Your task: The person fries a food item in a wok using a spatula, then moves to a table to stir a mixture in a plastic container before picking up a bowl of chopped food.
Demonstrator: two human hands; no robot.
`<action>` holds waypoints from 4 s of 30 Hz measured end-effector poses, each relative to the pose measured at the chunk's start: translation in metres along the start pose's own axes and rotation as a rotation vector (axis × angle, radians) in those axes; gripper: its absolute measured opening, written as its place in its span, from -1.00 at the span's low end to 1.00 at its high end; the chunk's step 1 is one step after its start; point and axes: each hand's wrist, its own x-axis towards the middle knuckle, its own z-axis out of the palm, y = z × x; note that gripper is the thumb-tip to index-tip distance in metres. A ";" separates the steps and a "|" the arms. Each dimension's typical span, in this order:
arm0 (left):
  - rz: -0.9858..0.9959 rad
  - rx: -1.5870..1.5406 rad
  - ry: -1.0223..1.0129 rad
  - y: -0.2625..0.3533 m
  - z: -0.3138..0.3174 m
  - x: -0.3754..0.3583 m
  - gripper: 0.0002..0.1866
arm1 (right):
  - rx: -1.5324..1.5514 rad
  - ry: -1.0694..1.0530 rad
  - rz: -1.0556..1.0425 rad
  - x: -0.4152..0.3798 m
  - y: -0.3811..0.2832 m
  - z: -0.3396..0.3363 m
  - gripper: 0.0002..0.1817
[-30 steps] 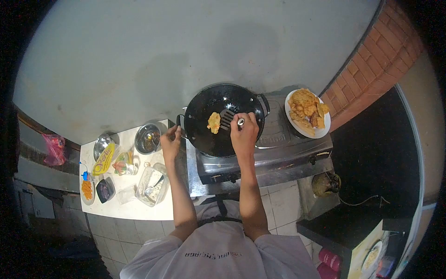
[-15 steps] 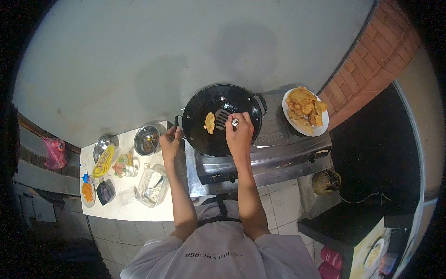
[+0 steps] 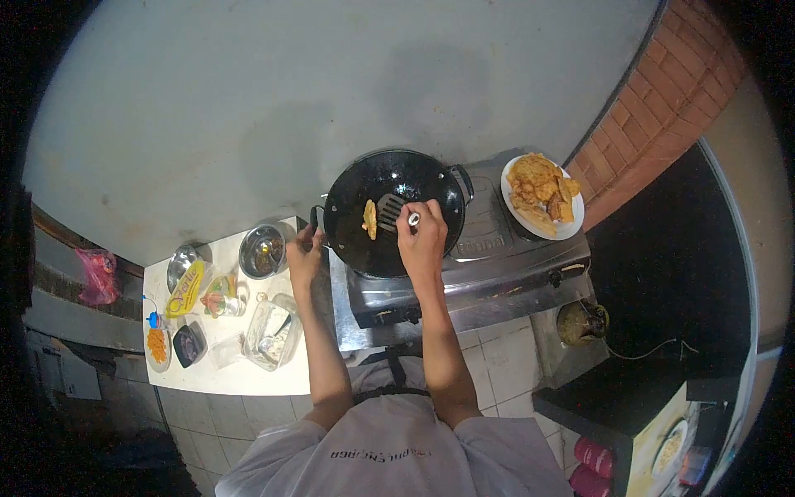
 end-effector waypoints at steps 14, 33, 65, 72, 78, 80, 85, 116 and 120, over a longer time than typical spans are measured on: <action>-0.001 0.007 -0.013 0.003 -0.001 0.000 -0.51 | 0.018 -0.023 0.038 -0.003 -0.003 0.000 -0.92; 0.002 0.019 -0.021 0.001 -0.002 0.000 -0.51 | 0.080 -0.053 0.074 -0.003 0.003 0.004 -0.90; 0.008 0.016 -0.007 0.003 0.000 0.000 -0.52 | 0.132 0.110 0.356 -0.001 0.013 -0.012 -0.80; 0.001 0.029 -0.007 0.001 0.000 0.000 -0.53 | 0.196 0.040 0.394 -0.008 0.027 0.004 -0.76; 0.018 -0.016 -0.026 -0.003 0.001 0.000 -0.53 | 0.127 0.010 0.364 -0.011 0.036 0.007 -0.77; 0.011 0.043 -0.006 0.007 -0.001 -0.002 -0.53 | 0.102 0.023 0.375 -0.011 0.037 0.007 -0.78; -0.034 0.049 -0.032 0.013 0.000 -0.002 -0.52 | 0.020 0.041 0.308 -0.012 0.047 0.011 -0.79; -0.012 0.044 -0.009 0.009 0.002 -0.006 -0.50 | 0.039 0.047 0.279 -0.014 0.033 0.017 -0.81; -0.030 0.051 -0.032 0.008 0.001 -0.005 -0.50 | 0.045 0.026 0.306 -0.015 0.034 0.012 -0.81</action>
